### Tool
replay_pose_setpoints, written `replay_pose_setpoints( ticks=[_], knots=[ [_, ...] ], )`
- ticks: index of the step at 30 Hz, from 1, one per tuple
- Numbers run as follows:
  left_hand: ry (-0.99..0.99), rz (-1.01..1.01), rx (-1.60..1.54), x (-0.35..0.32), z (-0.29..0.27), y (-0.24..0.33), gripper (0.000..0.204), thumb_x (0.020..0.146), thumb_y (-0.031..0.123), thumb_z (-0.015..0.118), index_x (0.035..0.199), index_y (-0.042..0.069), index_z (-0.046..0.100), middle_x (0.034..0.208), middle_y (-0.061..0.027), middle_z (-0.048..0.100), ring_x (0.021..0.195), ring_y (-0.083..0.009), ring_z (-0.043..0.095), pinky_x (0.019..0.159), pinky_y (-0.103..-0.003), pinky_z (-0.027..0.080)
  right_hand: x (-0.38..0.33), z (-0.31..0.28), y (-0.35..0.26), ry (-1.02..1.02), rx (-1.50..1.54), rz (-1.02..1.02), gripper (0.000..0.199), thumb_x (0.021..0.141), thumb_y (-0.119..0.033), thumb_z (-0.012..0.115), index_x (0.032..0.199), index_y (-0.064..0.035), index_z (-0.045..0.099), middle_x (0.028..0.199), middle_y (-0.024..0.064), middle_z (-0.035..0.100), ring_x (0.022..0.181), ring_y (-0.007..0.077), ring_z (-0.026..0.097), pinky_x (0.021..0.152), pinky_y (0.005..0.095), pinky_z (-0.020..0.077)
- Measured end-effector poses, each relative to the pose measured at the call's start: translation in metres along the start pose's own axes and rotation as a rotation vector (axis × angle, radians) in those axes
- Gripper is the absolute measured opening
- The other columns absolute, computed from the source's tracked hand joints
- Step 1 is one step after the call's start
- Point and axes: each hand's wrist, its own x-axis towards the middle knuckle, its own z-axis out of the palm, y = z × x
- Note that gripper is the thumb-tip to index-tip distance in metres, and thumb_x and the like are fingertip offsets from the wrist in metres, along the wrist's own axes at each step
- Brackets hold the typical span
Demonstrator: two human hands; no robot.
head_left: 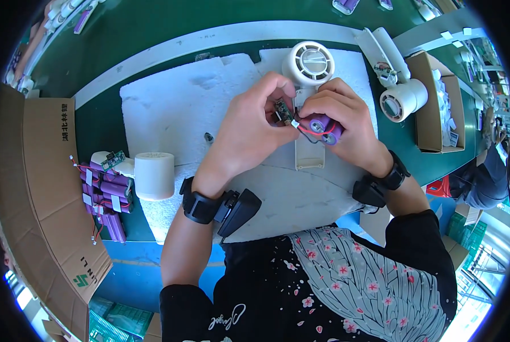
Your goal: The person picks up a battery pack and a fan housing, connects the battery to the circuit board, and presses them into the compartment. After testing the connection, the person sets the fan aside and reaches for another battery pack.
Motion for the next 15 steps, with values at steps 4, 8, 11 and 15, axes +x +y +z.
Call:
replay_pose_setpoints(
  ticks=[4, 8, 11, 15],
  knots=[
    [-0.019, -0.026, -0.029, -0.0014, -0.0010, 0.0014, 0.034, 0.071, -0.005, 0.072, 0.100, 0.001, 0.055, 0.086, -0.0029, 0.060, 0.072, -0.0071, 0.055, 0.066, -0.024, 0.048, -0.0027, 0.0015, -0.0042, 0.004, 0.040, 0.077, 0.038, 0.062, -0.003, 0.083, 0.094, -0.0095, 0.064, 0.089, 0.0029, 0.066, 0.086, 0.0243, 0.057, 0.073, 0.0335, 0.0495],
    [-0.018, -0.063, -0.105, -0.0030, -0.0022, 0.0060, 0.028, 0.072, -0.005, 0.071, 0.097, 0.000, 0.059, 0.085, -0.0018, 0.061, 0.072, -0.0063, 0.057, 0.066, -0.022, 0.049, -0.0034, 0.0045, -0.0060, 0.005, 0.034, 0.111, 0.037, 0.063, -0.003, 0.083, 0.095, -0.0090, 0.065, 0.088, 0.0030, 0.066, 0.086, 0.0233, 0.057, 0.073, 0.0327, 0.0496],
    [-0.017, -0.089, -0.120, -0.0030, -0.0031, 0.0055, 0.024, 0.072, -0.003, 0.072, 0.094, -0.001, 0.061, 0.083, -0.0014, 0.062, 0.072, -0.0061, 0.058, 0.067, -0.022, 0.049, -0.0031, 0.0045, -0.0067, 0.009, 0.010, 0.104, 0.036, 0.063, -0.003, 0.083, 0.093, -0.0086, 0.065, 0.088, 0.0032, 0.066, 0.086, 0.0234, 0.058, 0.073, 0.0325, 0.0498],
    [-0.026, -0.108, -0.079, -0.0031, -0.0053, 0.0060, 0.019, 0.072, -0.001, 0.073, 0.088, 0.000, 0.062, 0.080, -0.0015, 0.063, 0.073, -0.0062, 0.059, 0.067, -0.022, 0.049, -0.0026, 0.0020, -0.0074, 0.023, -0.031, 0.075, 0.032, 0.062, -0.003, 0.083, 0.089, -0.0080, 0.066, 0.088, 0.0035, 0.067, 0.086, 0.0244, 0.058, 0.075, 0.0329, 0.0503]
  ],
)
